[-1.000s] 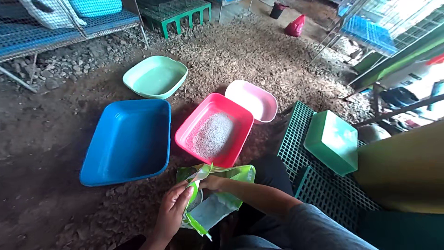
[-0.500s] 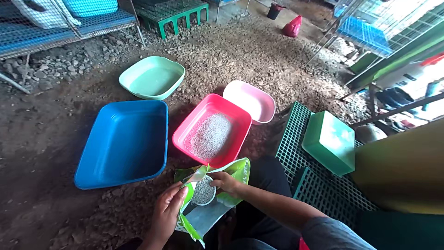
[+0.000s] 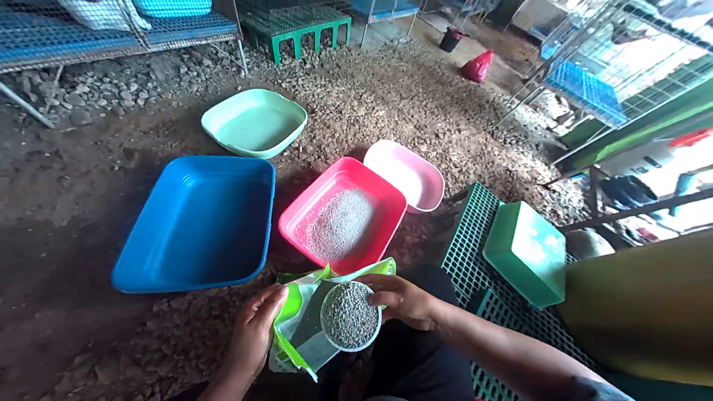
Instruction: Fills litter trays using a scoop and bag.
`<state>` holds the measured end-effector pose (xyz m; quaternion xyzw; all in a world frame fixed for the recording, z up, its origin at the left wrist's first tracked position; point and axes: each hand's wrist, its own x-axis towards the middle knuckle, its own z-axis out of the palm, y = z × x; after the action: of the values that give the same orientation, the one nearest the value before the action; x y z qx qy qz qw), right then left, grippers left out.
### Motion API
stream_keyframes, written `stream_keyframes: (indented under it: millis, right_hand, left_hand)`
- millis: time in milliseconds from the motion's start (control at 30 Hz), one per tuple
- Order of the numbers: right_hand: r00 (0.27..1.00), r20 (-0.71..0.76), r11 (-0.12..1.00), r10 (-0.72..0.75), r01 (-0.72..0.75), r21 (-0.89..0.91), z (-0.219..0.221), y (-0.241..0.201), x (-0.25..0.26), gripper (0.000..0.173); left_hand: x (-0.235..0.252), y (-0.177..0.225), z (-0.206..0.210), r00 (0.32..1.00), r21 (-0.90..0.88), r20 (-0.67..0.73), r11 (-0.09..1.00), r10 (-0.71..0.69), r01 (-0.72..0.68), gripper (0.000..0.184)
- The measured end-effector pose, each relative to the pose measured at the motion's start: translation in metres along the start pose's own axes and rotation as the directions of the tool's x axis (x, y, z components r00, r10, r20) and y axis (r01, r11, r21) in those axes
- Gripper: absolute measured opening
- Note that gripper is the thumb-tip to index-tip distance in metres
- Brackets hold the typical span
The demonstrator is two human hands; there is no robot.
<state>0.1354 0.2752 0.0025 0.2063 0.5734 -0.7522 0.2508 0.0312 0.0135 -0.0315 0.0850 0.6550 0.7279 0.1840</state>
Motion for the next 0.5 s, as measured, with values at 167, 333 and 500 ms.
stream_keyframes:
  millis: [167,333,500]
  right_hand:
    - [1.000,-0.003,1.000,-0.001,0.001,0.020,0.012,-0.055,-0.006,0.042]
    - [0.999,-0.015,0.998,-0.050,0.050,-0.032,0.031,-0.114,0.020,0.036]
    - [0.995,-0.062,0.996,-0.073,0.069,-0.063,0.059,-0.149,0.098,0.033]
  left_hand:
    - [0.008,0.006,-0.008,0.984,-0.097,-0.109,0.987,-0.142,0.132,0.030]
    - [0.005,0.004,-0.017,0.952,-0.231,-0.152,0.946,-0.265,0.226,0.027]
    - [-0.008,-0.002,-0.019,0.886,-0.317,-0.237,0.894,-0.398,0.317,0.022]
